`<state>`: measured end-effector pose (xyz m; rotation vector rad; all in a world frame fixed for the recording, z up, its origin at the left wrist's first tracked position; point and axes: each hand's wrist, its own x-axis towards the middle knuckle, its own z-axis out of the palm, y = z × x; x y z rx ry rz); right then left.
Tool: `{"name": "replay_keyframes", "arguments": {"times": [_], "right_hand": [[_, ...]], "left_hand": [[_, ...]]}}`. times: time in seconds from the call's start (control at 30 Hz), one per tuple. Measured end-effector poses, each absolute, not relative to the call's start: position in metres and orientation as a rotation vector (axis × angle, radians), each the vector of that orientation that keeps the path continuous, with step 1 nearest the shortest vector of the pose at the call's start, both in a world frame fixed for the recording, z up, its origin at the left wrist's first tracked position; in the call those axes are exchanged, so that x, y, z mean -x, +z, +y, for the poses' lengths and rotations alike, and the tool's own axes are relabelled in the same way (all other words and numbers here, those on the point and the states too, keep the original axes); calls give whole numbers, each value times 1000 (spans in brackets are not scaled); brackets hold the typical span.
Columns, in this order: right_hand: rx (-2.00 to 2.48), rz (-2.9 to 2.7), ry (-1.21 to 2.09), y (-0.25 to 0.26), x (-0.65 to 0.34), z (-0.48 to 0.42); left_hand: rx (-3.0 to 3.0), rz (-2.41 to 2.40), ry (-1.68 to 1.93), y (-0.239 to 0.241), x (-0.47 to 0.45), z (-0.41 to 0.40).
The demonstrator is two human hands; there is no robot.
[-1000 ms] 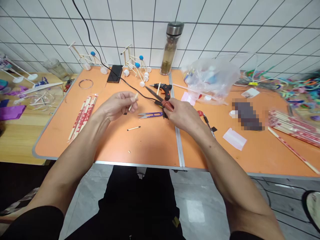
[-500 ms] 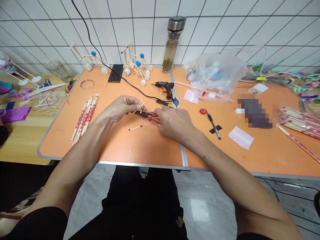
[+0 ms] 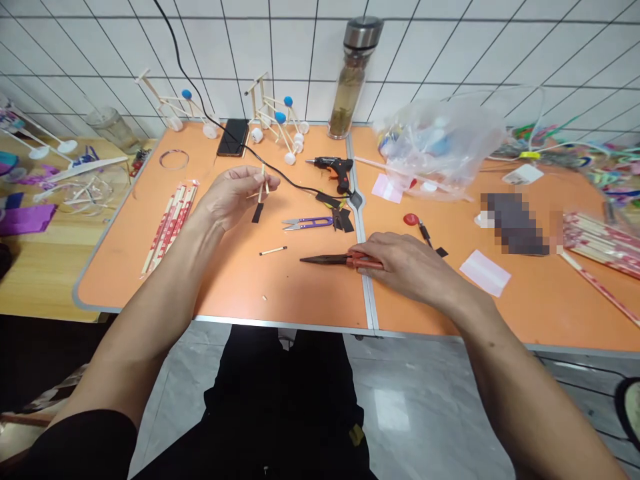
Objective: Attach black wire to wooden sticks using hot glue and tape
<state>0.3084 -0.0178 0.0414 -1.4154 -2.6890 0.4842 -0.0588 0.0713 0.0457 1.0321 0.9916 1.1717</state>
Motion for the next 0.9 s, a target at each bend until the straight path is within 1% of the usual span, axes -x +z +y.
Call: {"name": "replay_keyframes", "arguments": {"times": [0.17,0.27,0.33,0.43,0.5,0.57,0.8,0.9], "right_hand": [[1552,-2593,561,37,-323,-14],[1574,-2465,553,47,-303,-9],[1551,-2260,496,55,-276,-1],[1377,-2043,704,62,-229,18],[1298,-1998,914,61,-203,32],[1277,-1951,1047,57,-185,41],[1163,-1726,1301,36,-171,40],[1184,-1661,1301,31,-172,41]], "left_hand": [[-1041,969,1112,38,50,70],[-1043,921,1051,36,44,65],[-1035,882,1010,34,40,61],[-1023,839,952,33,35,56],[-1032,824,946,33,33,55],[-1047,828,970,32,31,54],[-1059,858,986,29,23,53],[-1038,881,1020,26,23,54]]}}
